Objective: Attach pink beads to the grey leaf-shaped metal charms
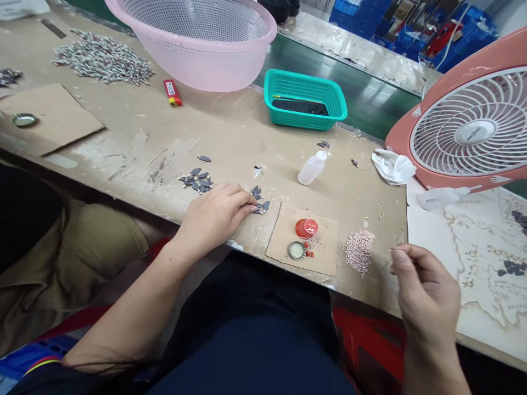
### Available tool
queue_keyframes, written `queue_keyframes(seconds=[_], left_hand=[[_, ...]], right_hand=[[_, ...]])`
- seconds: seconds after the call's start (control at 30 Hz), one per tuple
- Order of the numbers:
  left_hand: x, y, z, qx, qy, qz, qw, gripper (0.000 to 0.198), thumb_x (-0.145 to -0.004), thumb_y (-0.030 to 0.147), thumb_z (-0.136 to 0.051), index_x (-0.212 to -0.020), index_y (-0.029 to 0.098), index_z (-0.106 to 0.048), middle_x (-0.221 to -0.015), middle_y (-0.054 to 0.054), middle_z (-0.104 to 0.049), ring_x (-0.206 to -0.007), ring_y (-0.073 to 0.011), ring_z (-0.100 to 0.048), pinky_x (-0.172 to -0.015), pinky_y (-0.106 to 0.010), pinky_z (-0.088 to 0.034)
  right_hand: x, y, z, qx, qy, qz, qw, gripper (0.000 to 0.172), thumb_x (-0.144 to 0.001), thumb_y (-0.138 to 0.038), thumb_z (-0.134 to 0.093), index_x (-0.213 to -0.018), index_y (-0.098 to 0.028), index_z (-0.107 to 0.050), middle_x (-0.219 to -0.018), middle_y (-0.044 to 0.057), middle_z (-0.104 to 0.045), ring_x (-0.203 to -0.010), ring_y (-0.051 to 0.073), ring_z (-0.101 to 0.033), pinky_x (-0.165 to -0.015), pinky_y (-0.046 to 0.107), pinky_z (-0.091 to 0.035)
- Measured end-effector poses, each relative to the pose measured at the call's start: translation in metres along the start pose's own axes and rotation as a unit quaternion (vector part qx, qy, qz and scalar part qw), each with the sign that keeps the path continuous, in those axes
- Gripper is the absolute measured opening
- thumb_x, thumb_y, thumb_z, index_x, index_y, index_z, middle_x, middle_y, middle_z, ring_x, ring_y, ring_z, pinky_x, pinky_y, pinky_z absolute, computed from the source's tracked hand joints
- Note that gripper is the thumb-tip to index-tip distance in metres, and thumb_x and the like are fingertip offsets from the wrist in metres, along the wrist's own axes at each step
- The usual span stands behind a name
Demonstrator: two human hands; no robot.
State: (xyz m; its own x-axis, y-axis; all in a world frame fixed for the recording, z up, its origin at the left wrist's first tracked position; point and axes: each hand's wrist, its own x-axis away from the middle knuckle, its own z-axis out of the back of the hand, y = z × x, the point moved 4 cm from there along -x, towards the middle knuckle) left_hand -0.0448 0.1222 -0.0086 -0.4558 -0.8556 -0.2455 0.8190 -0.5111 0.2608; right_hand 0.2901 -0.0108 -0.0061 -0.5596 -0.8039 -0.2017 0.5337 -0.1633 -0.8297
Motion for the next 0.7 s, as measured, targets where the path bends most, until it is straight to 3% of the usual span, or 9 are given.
queue_keyframes(seconds=[0.13, 0.3, 0.53, 0.7], left_hand=[[0.003, 0.001, 0.001, -0.009, 0.02, -0.007, 1.0, 0.022, -0.1, 0.029, -0.049, -0.096, 0.017, -0.068, -0.098, -0.007, -0.07, -0.094, -0.0259, -0.06, -0.081, -0.038, -0.049], [0.014, 0.002, 0.006, 0.001, 0.091, -0.035, 0.995, 0.019, -0.099, 0.025, -0.049, -0.098, 0.013, -0.064, -0.094, -0.01, -0.069, -0.089, -0.0265, -0.06, -0.082, -0.039, -0.048], [0.025, 0.008, 0.008, 0.155, 0.07, 0.018, 0.985, 0.016, -0.098, 0.019, -0.05, -0.096, 0.011, -0.064, -0.086, -0.008, -0.065, -0.086, -0.0229, -0.06, -0.084, -0.036, -0.047], [0.031, 0.013, 0.006, 0.221, 0.055, 0.038, 0.973, 0.017, -0.1, 0.019, -0.05, -0.102, 0.013, -0.065, -0.096, -0.007, -0.069, -0.095, -0.0202, -0.062, -0.089, -0.033, -0.047]], right_hand=[[0.018, -0.035, -0.043, -0.042, -0.068, 0.046, 0.996, 0.018, -0.09, -0.038, -0.064, -0.09, -0.021, -0.068, -0.075, -0.001, -0.058, -0.067, 0.013, -0.053, -0.064, 0.028, -0.044], [0.022, -0.065, -0.08, 0.036, -0.133, 0.139, 0.981, 0.013, -0.094, -0.03, -0.059, -0.089, -0.021, -0.066, -0.073, -0.002, -0.055, -0.065, 0.012, -0.05, -0.061, 0.027, -0.042], [0.02, -0.078, -0.09, 0.122, -0.148, 0.199, 0.961, 0.013, -0.096, -0.027, -0.057, -0.089, -0.02, -0.066, -0.071, -0.002, -0.053, -0.064, 0.012, -0.05, -0.062, 0.027, -0.04], [0.022, -0.085, -0.093, 0.169, -0.143, 0.238, 0.946, 0.015, -0.097, -0.025, -0.055, -0.089, -0.018, -0.066, -0.073, 0.0, -0.058, -0.068, 0.014, -0.054, -0.063, 0.028, -0.04]])
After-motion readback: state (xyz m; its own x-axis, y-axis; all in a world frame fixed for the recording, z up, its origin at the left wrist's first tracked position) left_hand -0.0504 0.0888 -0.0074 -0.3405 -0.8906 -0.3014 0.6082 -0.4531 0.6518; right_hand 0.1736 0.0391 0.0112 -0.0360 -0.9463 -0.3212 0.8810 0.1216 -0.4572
